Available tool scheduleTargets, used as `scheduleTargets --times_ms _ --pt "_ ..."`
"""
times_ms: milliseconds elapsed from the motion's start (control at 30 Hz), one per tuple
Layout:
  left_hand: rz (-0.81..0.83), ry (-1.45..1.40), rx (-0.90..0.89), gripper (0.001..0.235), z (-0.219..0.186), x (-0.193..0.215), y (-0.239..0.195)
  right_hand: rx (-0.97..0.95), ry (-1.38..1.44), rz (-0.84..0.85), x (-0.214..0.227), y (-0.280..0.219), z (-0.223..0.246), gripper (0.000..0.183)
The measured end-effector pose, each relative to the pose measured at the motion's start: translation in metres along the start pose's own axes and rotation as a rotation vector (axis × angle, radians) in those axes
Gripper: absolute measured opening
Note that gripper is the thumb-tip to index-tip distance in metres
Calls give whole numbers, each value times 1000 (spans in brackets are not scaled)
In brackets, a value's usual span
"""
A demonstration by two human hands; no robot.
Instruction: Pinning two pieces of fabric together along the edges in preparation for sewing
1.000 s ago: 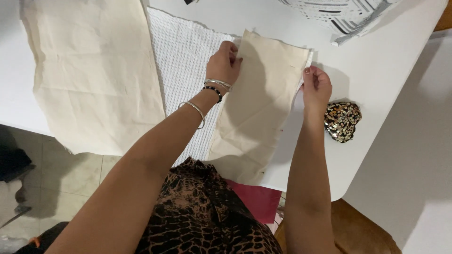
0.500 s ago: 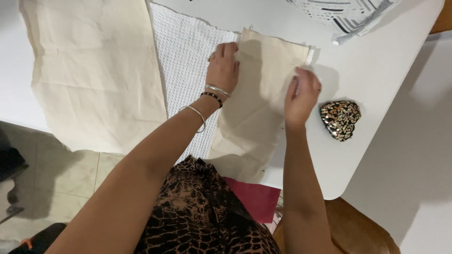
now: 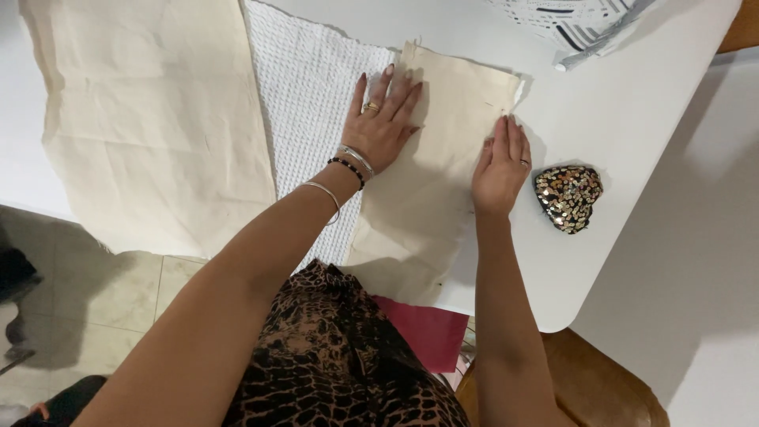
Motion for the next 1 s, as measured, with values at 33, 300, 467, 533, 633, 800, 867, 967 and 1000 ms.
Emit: scheduleTargets --times_ms 33,300,467,533,633,800,867,967,1000 --pt "-1 1 0 63 2 4 1 1 0 -1 -3 1 -1 37" --pt "401 -132 136 78 9 3 3 -68 65 -79 17 21 15 43" --pt "337 -113 130 78 8 -4 1 66 60 298 -17 44 54 49" --pt "352 -102 138 77 10 -8 0 54 -56 462 -35 48 46 63" --pt "251 -116 115 69 9 -9 0 -160 -156 462 -41 50 13 75" --pt "400 -98 131 73 10 -8 4 -224 -125 446 -36 49 2 79" --pt "385 -136 111 73 17 -14 4 -203 -146 451 -36 53 -1 77" --pt "391 -172 84 72 29 -7 0 -151 -221 429 -32 60 -2 76" --pt "429 -182 85 71 32 -4 -6 -122 -276 422 -29 59 -1 78"
Point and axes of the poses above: each hand's wrist, its own y-axis towards the middle knuckle, its own x-axis out of the back of the hand, z = x × y, the point moved 5 cm from there along y, towards the middle knuckle, and after that the axes turned 3 degrees about y, right-handed, at the moved point
